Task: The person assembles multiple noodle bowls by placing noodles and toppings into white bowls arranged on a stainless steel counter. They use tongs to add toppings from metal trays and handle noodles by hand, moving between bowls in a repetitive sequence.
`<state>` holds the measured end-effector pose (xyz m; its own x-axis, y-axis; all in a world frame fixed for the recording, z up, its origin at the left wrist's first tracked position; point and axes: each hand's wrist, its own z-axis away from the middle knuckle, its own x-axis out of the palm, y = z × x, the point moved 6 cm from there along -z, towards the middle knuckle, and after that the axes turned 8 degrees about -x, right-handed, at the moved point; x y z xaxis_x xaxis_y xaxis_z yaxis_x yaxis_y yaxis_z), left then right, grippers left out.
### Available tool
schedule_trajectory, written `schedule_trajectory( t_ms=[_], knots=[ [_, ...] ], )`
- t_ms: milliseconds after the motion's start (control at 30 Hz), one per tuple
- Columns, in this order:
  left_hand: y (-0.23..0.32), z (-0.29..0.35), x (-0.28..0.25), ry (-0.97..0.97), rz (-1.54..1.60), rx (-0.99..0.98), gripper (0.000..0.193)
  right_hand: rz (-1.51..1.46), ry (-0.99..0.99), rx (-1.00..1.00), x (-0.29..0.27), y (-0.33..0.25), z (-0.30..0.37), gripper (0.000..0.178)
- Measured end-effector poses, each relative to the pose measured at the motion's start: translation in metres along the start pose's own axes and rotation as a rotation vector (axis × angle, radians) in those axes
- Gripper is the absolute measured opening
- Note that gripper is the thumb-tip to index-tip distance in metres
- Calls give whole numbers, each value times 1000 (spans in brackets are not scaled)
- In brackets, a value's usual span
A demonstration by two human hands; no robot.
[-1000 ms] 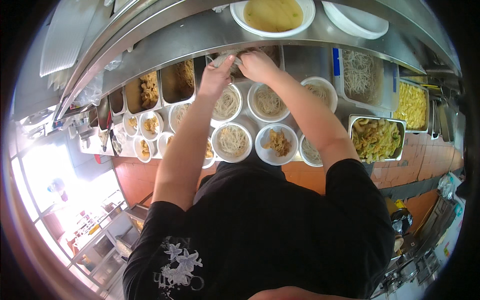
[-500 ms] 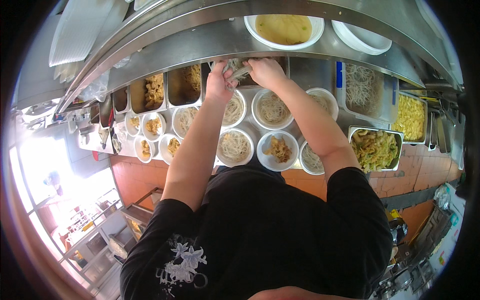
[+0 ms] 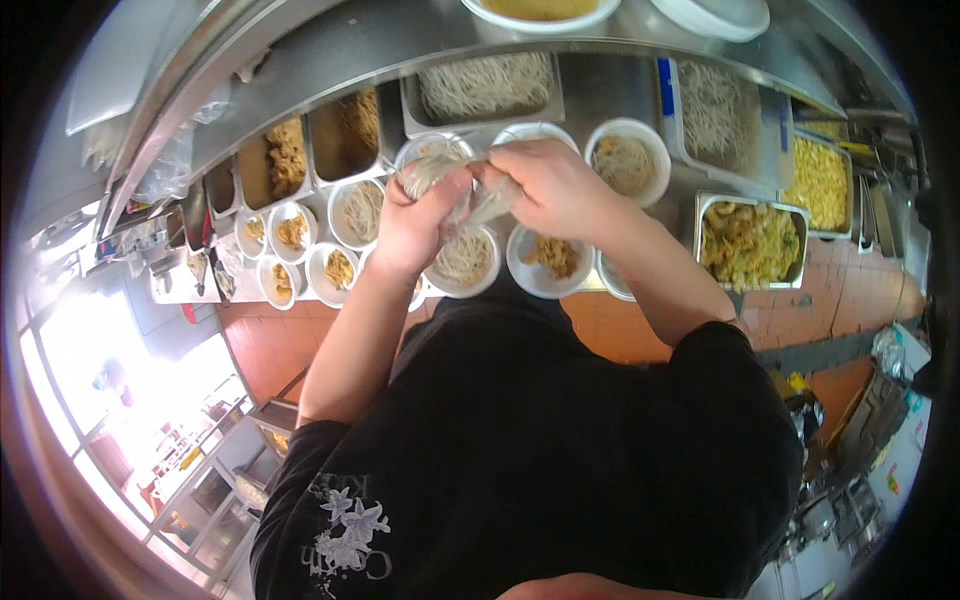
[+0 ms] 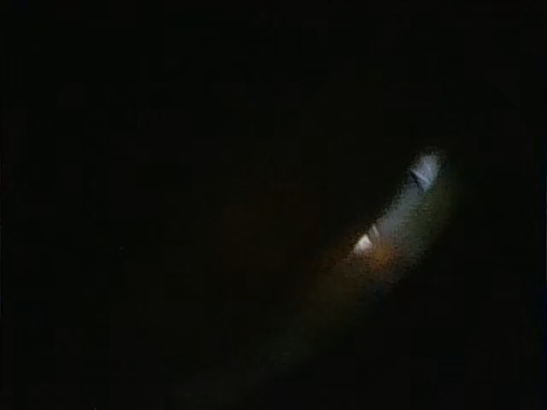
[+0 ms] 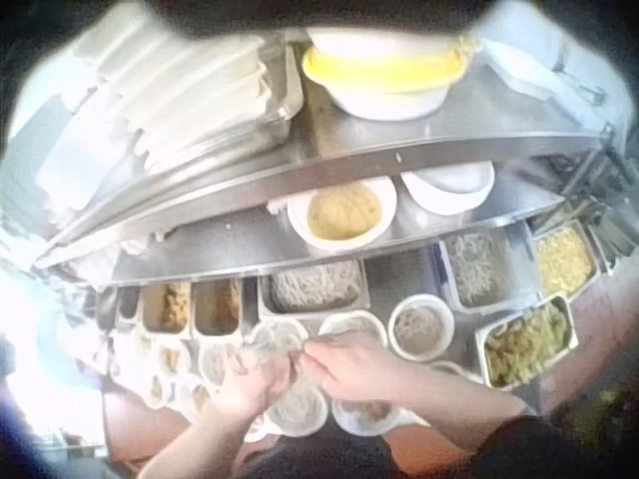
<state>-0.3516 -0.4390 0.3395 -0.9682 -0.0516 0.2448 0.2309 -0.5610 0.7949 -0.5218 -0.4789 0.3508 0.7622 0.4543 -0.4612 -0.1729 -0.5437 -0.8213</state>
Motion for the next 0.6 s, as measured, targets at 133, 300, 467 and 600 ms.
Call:
schedule_trajectory(
  t_ms=[133, 300, 467, 600],
  knots=[
    [-38, 29, 13, -166, -159, -63, 12, -182, 113, 164, 27, -18, 71, 15],
    [-159, -11, 22, -147, -313, -445, 33, -509, 470, 519, 107, 40, 166, 20],
    [-216, -41, 40, -117, -938, -89, 42, -153, 356, 799, 130, 86, 233, 28],
    [-230, -44, 41, -146, -1190, 28, 48, 37, 302, 664, 114, 83, 239, 29]
  ],
)
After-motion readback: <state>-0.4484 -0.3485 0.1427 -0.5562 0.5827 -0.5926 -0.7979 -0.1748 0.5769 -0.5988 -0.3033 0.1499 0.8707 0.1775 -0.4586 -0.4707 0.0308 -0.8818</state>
